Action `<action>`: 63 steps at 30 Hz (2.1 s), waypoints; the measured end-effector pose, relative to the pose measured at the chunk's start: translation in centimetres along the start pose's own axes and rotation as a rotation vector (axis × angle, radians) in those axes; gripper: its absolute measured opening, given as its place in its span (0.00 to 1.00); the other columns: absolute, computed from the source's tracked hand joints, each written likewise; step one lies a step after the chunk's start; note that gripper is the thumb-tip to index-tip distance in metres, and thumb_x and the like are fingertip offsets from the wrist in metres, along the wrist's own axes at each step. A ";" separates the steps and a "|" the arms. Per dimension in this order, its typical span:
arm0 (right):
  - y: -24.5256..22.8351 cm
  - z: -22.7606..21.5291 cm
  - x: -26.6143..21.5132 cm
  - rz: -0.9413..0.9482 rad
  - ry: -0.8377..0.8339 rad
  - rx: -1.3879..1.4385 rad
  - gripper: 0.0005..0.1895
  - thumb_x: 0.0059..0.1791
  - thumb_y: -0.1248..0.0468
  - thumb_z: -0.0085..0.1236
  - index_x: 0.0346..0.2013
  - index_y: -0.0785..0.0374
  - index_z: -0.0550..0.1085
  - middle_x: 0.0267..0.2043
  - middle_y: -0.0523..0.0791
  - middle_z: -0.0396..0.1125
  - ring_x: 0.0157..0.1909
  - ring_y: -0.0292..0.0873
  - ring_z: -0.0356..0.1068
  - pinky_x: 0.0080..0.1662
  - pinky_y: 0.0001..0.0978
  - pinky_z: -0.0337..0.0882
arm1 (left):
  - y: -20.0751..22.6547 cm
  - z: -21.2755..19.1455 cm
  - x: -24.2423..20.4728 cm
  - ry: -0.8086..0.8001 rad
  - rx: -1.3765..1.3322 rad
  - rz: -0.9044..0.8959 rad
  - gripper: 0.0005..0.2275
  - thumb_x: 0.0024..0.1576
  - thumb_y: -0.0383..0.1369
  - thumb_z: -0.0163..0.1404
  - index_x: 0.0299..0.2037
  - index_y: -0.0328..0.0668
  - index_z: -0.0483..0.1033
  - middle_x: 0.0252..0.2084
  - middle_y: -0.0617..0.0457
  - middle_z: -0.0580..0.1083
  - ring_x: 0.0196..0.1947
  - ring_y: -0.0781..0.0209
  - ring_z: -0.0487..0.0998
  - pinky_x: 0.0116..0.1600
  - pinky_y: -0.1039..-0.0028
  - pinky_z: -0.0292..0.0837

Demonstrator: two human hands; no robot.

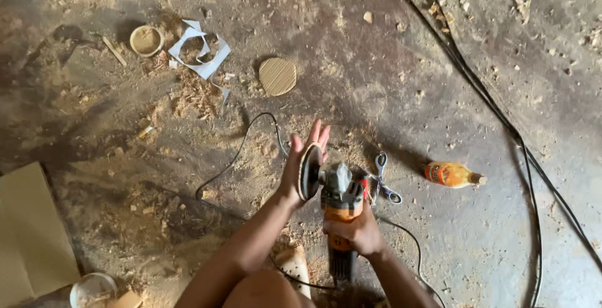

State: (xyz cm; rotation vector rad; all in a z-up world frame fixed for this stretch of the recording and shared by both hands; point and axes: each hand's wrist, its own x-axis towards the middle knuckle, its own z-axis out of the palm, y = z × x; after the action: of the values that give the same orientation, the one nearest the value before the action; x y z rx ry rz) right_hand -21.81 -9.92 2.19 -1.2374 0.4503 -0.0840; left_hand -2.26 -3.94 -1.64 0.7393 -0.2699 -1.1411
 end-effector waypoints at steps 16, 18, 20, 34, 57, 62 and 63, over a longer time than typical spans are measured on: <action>-1.3 -2.3 -1.3 0.149 0.184 -0.467 0.33 0.35 0.68 0.70 0.51 0.61 0.65 0.41 0.44 0.72 0.40 0.38 0.74 0.40 0.32 0.79 | 3.2 -4.6 0.9 0.304 0.176 0.118 0.41 0.61 0.69 0.11 0.75 0.48 0.22 0.73 0.44 0.21 0.69 0.48 0.14 0.70 0.57 0.02; -1.7 -2.7 -2.6 0.015 0.036 -0.289 0.19 0.38 0.66 0.67 0.41 0.67 0.74 0.28 0.49 0.73 0.24 0.42 0.73 0.28 0.40 0.81 | 5.0 -5.8 -0.6 0.567 0.470 0.053 0.39 0.62 0.69 0.00 0.71 0.49 0.10 0.64 0.42 0.12 0.56 0.39 0.00 0.62 0.52 -0.14; -1.1 -1.7 -2.4 0.049 0.019 -0.233 0.18 0.38 0.67 0.66 0.41 0.67 0.73 0.28 0.49 0.72 0.23 0.43 0.72 0.28 0.41 0.80 | 6.9 -4.4 -3.4 0.279 0.008 0.375 0.45 0.57 0.69 0.23 0.79 0.50 0.32 0.82 0.45 0.33 0.83 0.49 0.30 0.77 0.46 0.20; 0.1 -0.9 -0.5 -0.068 0.047 -0.238 0.18 0.36 0.65 0.64 0.40 0.66 0.74 0.30 0.48 0.72 0.26 0.44 0.72 0.29 0.41 0.79 | -2.0 1.0 -2.1 0.124 0.184 0.148 0.37 0.64 0.62 0.37 0.75 0.45 0.51 0.73 0.35 0.52 0.69 0.40 0.59 0.70 0.48 0.54; -0.8 0.4 -2.9 -0.039 0.126 -0.344 0.23 0.37 0.68 0.67 0.45 0.65 0.72 0.37 0.45 0.74 0.37 0.43 0.75 0.40 0.38 0.79 | 4.2 3.3 -4.4 -0.092 0.094 0.205 0.39 0.64 0.63 0.20 0.79 0.46 0.33 0.83 0.46 0.37 0.83 0.49 0.37 0.82 0.54 0.27; -1.3 0.2 -3.3 -0.086 0.140 -0.414 0.22 0.36 0.67 0.67 0.43 0.66 0.74 0.36 0.46 0.77 0.37 0.42 0.77 0.42 0.37 0.80 | 3.9 3.5 -3.5 -0.421 -0.073 0.164 0.40 0.64 0.64 0.31 0.80 0.50 0.37 0.84 0.50 0.35 0.85 0.60 0.36 0.85 0.58 0.28; -1.9 -0.1 -2.9 -0.094 0.156 -0.456 0.22 0.36 0.67 0.67 0.43 0.66 0.75 0.36 0.46 0.77 0.37 0.41 0.78 0.43 0.37 0.80 | 5.0 2.3 -3.1 -0.336 -0.089 0.309 0.35 0.64 0.61 0.34 0.74 0.52 0.38 0.83 0.46 0.36 0.84 0.53 0.38 0.81 0.52 0.33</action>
State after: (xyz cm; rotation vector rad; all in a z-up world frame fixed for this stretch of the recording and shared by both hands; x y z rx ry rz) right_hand -24.19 -9.74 4.74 -1.7088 0.5659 -0.1647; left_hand -1.20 -1.05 3.83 0.4063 -0.5919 -0.9702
